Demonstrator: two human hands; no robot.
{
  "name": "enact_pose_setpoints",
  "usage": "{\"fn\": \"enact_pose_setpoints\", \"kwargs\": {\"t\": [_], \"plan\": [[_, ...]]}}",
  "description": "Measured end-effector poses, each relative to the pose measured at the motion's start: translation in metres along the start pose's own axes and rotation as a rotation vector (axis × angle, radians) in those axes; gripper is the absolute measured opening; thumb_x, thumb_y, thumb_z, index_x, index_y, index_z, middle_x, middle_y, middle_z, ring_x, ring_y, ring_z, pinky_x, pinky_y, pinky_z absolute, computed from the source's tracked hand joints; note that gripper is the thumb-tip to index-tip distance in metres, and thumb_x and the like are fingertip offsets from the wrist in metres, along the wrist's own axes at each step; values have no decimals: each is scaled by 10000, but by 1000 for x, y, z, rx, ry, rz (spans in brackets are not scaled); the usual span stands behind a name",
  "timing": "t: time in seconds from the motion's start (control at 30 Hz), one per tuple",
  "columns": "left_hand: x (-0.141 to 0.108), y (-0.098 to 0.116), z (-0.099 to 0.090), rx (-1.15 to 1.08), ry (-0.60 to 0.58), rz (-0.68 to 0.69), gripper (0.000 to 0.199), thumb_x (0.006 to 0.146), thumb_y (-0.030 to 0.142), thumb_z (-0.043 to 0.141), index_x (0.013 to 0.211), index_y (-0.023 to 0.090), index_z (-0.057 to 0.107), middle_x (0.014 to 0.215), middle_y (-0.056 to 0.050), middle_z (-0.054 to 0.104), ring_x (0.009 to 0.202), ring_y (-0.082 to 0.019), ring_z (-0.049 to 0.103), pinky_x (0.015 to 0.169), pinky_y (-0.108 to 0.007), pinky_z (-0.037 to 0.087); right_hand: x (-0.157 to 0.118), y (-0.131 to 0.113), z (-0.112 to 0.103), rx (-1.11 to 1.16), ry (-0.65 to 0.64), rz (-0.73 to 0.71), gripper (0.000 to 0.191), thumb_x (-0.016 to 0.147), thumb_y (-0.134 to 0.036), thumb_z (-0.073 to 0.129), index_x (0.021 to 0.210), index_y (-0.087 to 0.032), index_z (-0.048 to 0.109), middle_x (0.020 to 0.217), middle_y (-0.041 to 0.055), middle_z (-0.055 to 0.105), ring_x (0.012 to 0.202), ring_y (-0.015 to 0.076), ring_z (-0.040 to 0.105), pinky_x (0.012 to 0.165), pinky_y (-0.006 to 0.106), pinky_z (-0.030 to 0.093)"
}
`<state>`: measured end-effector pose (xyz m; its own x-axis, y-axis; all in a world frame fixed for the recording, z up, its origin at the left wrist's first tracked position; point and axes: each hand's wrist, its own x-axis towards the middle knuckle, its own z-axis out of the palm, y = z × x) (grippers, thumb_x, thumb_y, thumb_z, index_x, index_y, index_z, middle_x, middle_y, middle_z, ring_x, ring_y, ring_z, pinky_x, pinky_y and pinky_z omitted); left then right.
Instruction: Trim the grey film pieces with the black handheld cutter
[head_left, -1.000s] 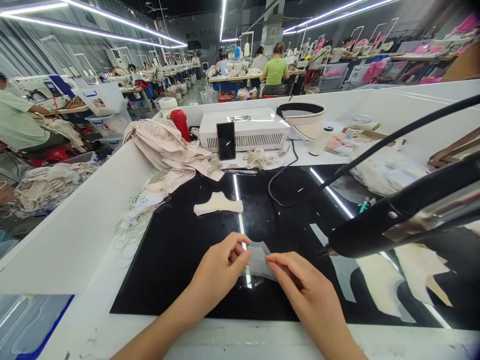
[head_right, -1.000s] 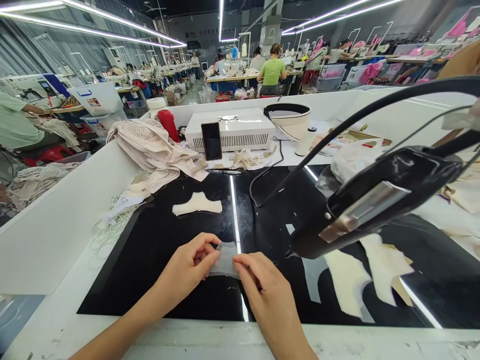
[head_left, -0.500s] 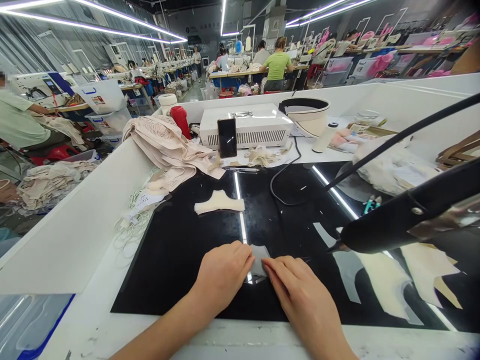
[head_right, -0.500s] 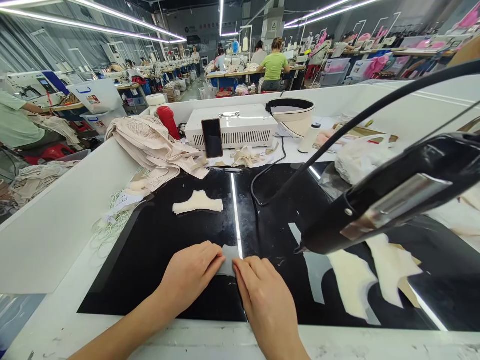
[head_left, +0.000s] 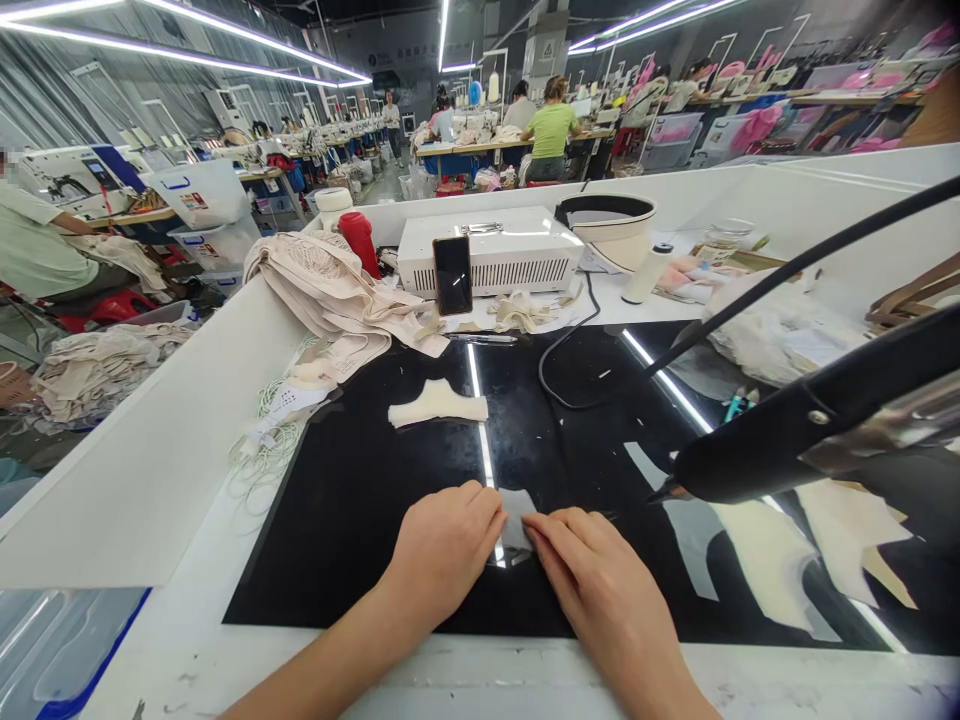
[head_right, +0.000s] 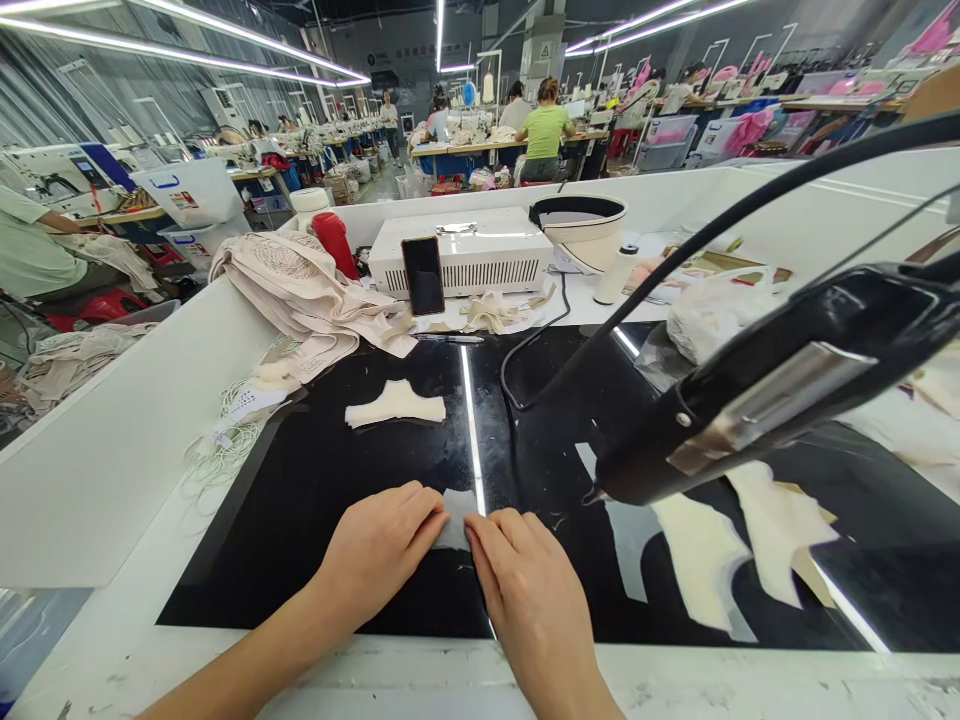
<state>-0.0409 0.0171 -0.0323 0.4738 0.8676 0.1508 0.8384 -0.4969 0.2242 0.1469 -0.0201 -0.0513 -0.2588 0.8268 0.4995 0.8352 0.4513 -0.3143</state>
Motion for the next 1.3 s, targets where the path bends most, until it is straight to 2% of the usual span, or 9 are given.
{"fn": "enact_pose_setpoints", "kwargs": {"t": [0.17, 0.43, 0.63, 0.73, 0.83, 0.93, 1.0, 1.3], "plan": [[0, -1, 0, 14, -10, 2, 178, 1043, 227, 536, 893, 209, 630, 804, 6, 661, 668, -182, 631, 582, -305, 343, 0, 0, 1, 2, 4, -2, 263, 1074, -172, 435, 1036, -164, 695, 822, 56, 676, 681, 191, 594, 629, 329, 462], [-1, -2, 3, 48, 37, 25, 190, 1042, 232, 544, 867, 210, 616, 773, 15, 641, 638, -172, 617, 559, -306, 341, 0, 1, 2, -19, 0, -6, 284, 1085, -200, 422, 1038, -168, 701, 816, 56, 675, 666, 190, 578, 622, 331, 437], [-1, -3, 5, 110, 146, 83, 178, 1031, 202, 549, 869, 201, 623, 749, 12, 613, 615, -184, 588, 544, -323, 379, -1, 2, 4, -5, 17, 11, 294, 1087, -206, 421, 1016, -175, 704, 811, 47, 666, 668, 187, 570, 622, 330, 434], [-1, -3, 5, 125, 187, 141, 179, 1040, 164, 506, 921, 190, 638, 807, -11, 633, 704, -211, 601, 624, -346, 454, -1, 1, 5, 7, 39, 17, 290, 1086, -212, 427, 1007, -180, 704, 800, 38, 655, 661, 185, 563, 612, 328, 432], [-1, -2, 6, 47, 235, 260, 143, 1025, 103, 522, 967, 176, 630, 894, -20, 663, 835, -207, 636, 763, -360, 524, -1, 1, 6, 13, 38, 20, 282, 1084, -213, 431, 1011, -181, 702, 801, 37, 652, 660, 188, 558, 612, 333, 436], [-2, 0, 10, -73, 215, 377, 114, 1025, 84, 531, 992, 154, 617, 958, -22, 685, 920, -182, 661, 905, -351, 555, -2, 1, 6, 31, 28, 24, 265, 1080, -208, 439, 1028, -184, 698, 796, 32, 645, 665, 190, 555, 623, 336, 449], [-2, 1, 13, -109, 192, 405, 110, 1033, 90, 523, 1006, 142, 616, 998, -32, 702, 954, -177, 678, 956, -352, 564, -3, 2, 7, 38, 25, 23, 255, 1079, -205, 443, 1054, -182, 696, 801, 33, 646, 675, 193, 557, 637, 338, 457], [-4, 0, 17, -89, 245, 406, 150, 1040, 87, 488, 1061, 119, 633, 1119, -85, 742, 1039, -217, 721, 963, -385, 611, -3, 3, 9, 38, 28, 24, 246, 1078, -205, 443, 1055, -184, 686, 818, 42, 657, 682, 203, 565, 647, 350, 460]]}}
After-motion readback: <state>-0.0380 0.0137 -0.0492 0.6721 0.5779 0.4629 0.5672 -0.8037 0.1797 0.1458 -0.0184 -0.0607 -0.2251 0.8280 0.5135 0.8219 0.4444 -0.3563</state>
